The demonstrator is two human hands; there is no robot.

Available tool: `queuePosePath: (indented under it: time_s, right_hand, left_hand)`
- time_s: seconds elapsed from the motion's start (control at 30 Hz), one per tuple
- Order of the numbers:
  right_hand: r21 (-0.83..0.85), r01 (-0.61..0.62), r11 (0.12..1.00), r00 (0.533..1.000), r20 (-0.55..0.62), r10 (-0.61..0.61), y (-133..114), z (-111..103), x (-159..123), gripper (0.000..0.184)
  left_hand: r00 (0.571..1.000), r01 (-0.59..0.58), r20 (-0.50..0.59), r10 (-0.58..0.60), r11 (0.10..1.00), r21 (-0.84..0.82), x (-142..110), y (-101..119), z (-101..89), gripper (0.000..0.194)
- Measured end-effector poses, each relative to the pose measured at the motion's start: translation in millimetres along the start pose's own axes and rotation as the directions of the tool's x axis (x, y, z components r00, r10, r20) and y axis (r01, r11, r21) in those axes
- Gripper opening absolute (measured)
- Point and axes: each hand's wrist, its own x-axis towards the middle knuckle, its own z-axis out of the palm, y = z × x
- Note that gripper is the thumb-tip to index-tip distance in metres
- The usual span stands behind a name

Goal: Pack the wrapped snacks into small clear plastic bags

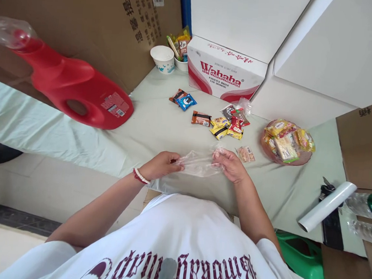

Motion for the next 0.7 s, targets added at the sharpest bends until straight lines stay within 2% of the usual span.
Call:
queuePosePath:
  time_s: [0.03, 0.1, 0.13, 0.2, 0.27, 0.33, 0.4, 0.5, 0.6, 0.7]
  right_hand:
    - [0.033, 0.01, 0.999, 1.0, -0.023, -0.009, -1.9, -1.8, 0.2, 0.035]
    - [0.091, 0.033, 0.995, 0.996, -0.085, -0.026, -2.8, -5.0, 1.4, 0.034]
    - [0.109, 0.04, 0.993, 0.992, -0.122, -0.026, -1.7, -6.5, 2.3, 0.034]
    - [0.125, 0.013, 0.992, 0.984, -0.176, 0.009, 2.8, -9.3, 4.3, 0.036]
    - [0.115, -0.046, 0.992, 0.98, -0.185, 0.067, 7.5, -12.4, 5.1, 0.04]
    - [0.08, -0.08, 0.994, 0.982, -0.167, 0.092, 8.7, -16.4, 3.6, 0.042]
    - [0.011, -0.064, 0.998, 0.985, -0.159, 0.065, 4.1, -21.8, -0.2, 0.042]
    - [-0.049, 0.005, 0.999, 0.987, -0.159, -0.013, -9.4, -31.1, -5.8, 0.039]
    - [0.018, 0.076, 0.997, 0.981, -0.178, -0.072, -16.0, -36.8, -4.8, 0.04]
    - [0.034, 0.035, 0.999, 0.969, -0.246, -0.025, -6.8, -39.1, 5.3, 0.04]
  left_hand:
    - [0.999, 0.01, -0.04, -0.012, 0.999, -0.045, 1.7, -5.8, 0.0, 0.034]
    - [0.99, -0.01, -0.136, -0.03, 0.96, -0.279, 5.3, -13.7, 3.5, 0.035]
    - [0.983, -0.033, -0.178, -0.049, 0.903, -0.428, 7.3, -15.4, 6.8, 0.037]
    - [0.968, -0.076, -0.226, -0.109, 0.732, -0.677, 11.9, -15.4, 15.3, 0.042]
    - [0.952, -0.115, -0.257, -0.165, 0.585, -0.803, 17.3, -13.2, 24.0, 0.043]
    - [0.933, -0.135, -0.286, -0.217, 0.527, -0.839, 23.0, -11.6, 30.0, 0.041]
    - [0.923, -0.111, -0.29, -0.254, 0.546, -0.83, 27.5, -11.5, 31.5, 0.037]
    - [0.936, -0.032, -0.247, -0.251, 0.637, -0.77, 29.1, -12.2, 27.6, 0.037]
    - [0.958, 0.067, -0.138, -0.25, 0.666, -0.743, 26.0, -11.0, 23.2, 0.045]
    - [0.969, 0.191, 0.023, -0.247, 0.683, -0.705, 22.0, -11.0, 22.3, 0.057]
